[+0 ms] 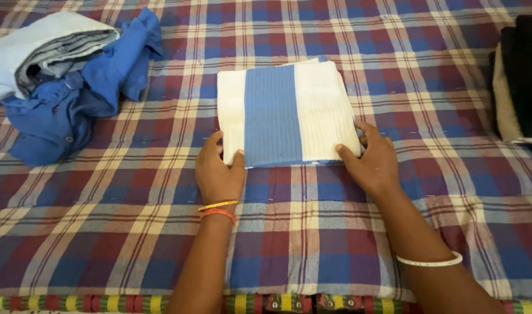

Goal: The person folds a dark garment, then a blue and white striped shirt, and finally a blue shirt on a plaid bedsheet. Each item is smoothed, folded into a compact rectangle, and placed on a growing stack.

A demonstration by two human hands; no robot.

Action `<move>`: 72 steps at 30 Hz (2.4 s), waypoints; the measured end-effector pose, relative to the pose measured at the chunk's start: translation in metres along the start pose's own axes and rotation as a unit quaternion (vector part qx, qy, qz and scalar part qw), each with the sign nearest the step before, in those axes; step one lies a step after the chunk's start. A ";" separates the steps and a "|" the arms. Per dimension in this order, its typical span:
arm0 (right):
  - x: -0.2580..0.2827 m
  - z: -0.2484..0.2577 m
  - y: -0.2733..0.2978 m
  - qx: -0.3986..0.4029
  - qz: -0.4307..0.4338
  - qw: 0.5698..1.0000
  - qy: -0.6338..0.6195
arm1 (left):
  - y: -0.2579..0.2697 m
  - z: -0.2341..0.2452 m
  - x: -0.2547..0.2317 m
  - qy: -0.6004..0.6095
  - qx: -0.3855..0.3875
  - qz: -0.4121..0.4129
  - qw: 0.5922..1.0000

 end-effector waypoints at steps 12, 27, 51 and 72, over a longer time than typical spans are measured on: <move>0.001 -0.003 0.006 -0.023 0.037 0.968 -0.248 | 0.007 0.004 -0.003 0.022 -0.061 -0.143 0.988; 0.006 0.001 0.006 -0.018 0.037 0.979 -0.198 | 0.000 0.000 0.002 0.075 0.039 -0.067 0.994; 0.014 0.000 0.022 -0.028 0.053 0.994 -0.089 | 0.000 -0.010 0.000 0.042 -0.010 -0.123 0.991; 0.061 0.047 0.033 -0.198 0.173 0.964 -0.031 | 0.000 0.058 -0.053 0.089 -0.044 -0.180 0.979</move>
Point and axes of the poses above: each hand's wrist, its own y-axis away from the middle knuckle, its own z-axis out of the back of the hand, x = y × z, the point moved 2 cm from there along -y, towards the middle knuckle, and after that the axes turned 9 degrees about x, right-handed, at the moved point
